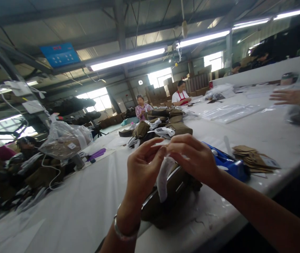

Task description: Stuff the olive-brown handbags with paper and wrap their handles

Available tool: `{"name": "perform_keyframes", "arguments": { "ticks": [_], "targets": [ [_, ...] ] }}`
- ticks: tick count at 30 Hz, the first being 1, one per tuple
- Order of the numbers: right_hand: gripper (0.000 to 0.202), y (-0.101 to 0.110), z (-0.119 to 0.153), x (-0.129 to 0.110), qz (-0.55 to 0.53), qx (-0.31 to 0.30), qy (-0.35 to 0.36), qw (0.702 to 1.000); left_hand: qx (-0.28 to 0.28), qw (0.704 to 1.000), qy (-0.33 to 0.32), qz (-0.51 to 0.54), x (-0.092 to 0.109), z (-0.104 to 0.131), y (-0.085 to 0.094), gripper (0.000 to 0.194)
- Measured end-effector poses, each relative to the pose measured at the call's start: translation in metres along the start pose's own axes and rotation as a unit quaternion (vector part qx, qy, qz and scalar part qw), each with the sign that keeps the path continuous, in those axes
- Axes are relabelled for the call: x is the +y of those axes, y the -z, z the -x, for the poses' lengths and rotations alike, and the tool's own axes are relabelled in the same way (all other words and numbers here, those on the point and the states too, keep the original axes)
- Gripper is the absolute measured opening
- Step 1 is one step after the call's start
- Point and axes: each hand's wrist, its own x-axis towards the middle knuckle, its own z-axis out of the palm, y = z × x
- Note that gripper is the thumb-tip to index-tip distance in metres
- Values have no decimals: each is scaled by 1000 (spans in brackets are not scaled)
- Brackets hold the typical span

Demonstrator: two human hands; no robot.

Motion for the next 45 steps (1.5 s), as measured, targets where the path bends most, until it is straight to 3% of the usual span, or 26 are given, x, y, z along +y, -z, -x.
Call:
{"name": "perform_keyframes", "arguments": {
  "ticks": [2, 7, 10, 12, 14, 16, 18, 20, 22, 24, 26, 28, 30, 33, 36, 38, 40, 43, 45],
  "targets": [
    [15, 4, 0, 3, 12, -31, 51, 998, 18, 1000, -22, -6, -1, 0, -1, 30],
    [16, 6, 25, 16, 35, -91, 116, 988, 134, 984, -110, 39, -5, -9, 5, 26],
    [21, 9, 44, 24, -9, -94, 89, 992, 83, 992, -68, 61, -8, -10, 10, 31],
    [29, 11, 54, 29, -9, -73, 25, 997, 44, 998, -32, 40, -11, -7, 10, 33],
    [39, 13, 58, 34, 32, -58, -60, 996, 4, 999, 6, -33, -15, -2, 8, 45],
    [40, 14, 58, 40, 68, -92, -108, 988, -68, 987, 41, -143, -18, 2, 4, 54],
    [32, 14, 55, 45, 77, -149, -106, 980, -142, 960, 69, -231, -19, 5, -2, 52],
    [27, 14, 50, 50, 85, -173, -92, 977, -172, 932, 61, -311, -19, 8, -8, 43],
    [26, 14, 46, 53, 92, -172, -82, 977, -140, 890, 3, -433, -21, 11, -12, 31],
    [25, 13, 44, 54, 90, -170, -73, 979, -81, 812, -72, -573, -26, 14, -13, 16],
    [24, 11, 42, 54, 81, -166, -70, 980, -46, 739, -130, -659, -33, 14, -9, 18],
    [23, 8, 38, 53, 62, -159, -74, 983, -34, 699, -182, -690, -40, 8, -2, 30],
    [24, 8, 33, 52, 17, -150, -85, 985, -15, 683, -230, -693, -45, -3, 7, 35],
    [29, 17, 35, 57, -46, -127, -118, 984, 43, 684, -256, -682, -54, -17, 17, 36],
    [22, 34, 64, 73, 3, -107, -183, 977, 77, 717, -233, -653, -70, -21, 23, 38],
    [21, 45, 101, 87, 64, -166, -220, 959, 90, 748, -245, -611, -82, -17, 25, 40],
    [26, 52, 142, 101, 99, -273, -228, 929, 113, 770, -285, -560, -93, -10, 26, 44],
    [37, 53, 192, 112, 114, -343, -222, 906, 138, 776, -358, -500, -106, 3, 22, 52],
    [41, 50, 212, 115, 111, -365, -214, 899, 152, 772, -397, -474, -114, 12, 19, 55]
  ]
}}
